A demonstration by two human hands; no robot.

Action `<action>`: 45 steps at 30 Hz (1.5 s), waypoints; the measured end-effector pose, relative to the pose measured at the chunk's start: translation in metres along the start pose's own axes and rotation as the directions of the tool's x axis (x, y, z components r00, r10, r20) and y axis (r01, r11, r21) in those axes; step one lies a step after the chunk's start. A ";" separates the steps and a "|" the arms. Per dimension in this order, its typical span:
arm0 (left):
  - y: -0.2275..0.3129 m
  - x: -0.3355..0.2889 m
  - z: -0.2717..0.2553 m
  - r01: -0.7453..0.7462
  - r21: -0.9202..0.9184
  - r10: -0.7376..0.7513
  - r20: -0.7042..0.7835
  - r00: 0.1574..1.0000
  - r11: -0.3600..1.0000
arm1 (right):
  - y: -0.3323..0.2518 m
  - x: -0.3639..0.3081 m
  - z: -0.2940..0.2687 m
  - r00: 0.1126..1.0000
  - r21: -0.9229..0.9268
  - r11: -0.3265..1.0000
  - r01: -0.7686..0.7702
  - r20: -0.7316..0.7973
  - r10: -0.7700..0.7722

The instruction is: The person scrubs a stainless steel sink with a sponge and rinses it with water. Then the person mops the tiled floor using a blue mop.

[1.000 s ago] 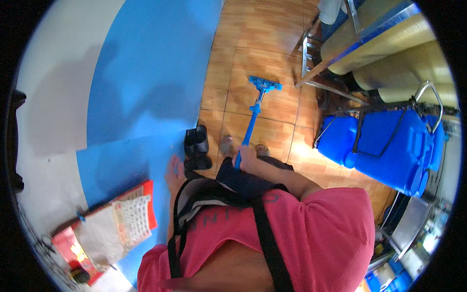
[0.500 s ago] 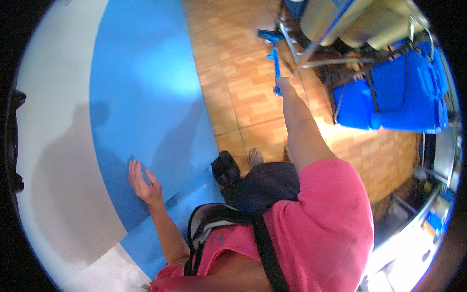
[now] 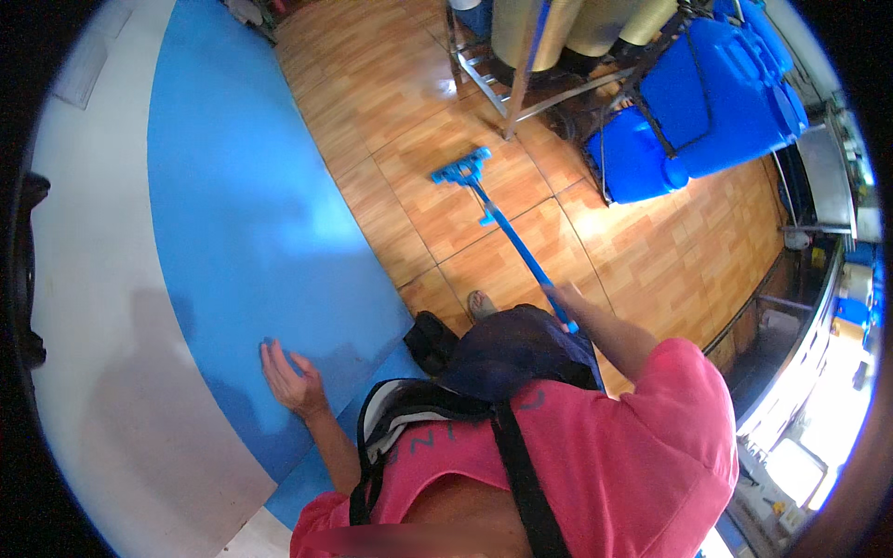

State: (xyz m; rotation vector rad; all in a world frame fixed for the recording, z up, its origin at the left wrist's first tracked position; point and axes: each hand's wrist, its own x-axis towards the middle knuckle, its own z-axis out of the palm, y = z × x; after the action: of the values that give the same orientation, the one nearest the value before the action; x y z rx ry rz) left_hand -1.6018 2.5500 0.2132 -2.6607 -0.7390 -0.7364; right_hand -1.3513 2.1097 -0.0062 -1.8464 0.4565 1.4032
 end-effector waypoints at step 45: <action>0.122 -0.241 0.036 0.399 -0.220 0.154 0.969 0.191 0.890 | 0.134 -0.002 -0.182 0.844 -0.123 0.983 -0.137 -0.534 0.051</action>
State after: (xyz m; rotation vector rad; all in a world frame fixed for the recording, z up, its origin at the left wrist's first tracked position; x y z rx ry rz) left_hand -1.6992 2.3667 0.0367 -3.2944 -1.1549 1.2538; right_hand -1.3226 1.8874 -0.0316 -2.3764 0.7365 0.9891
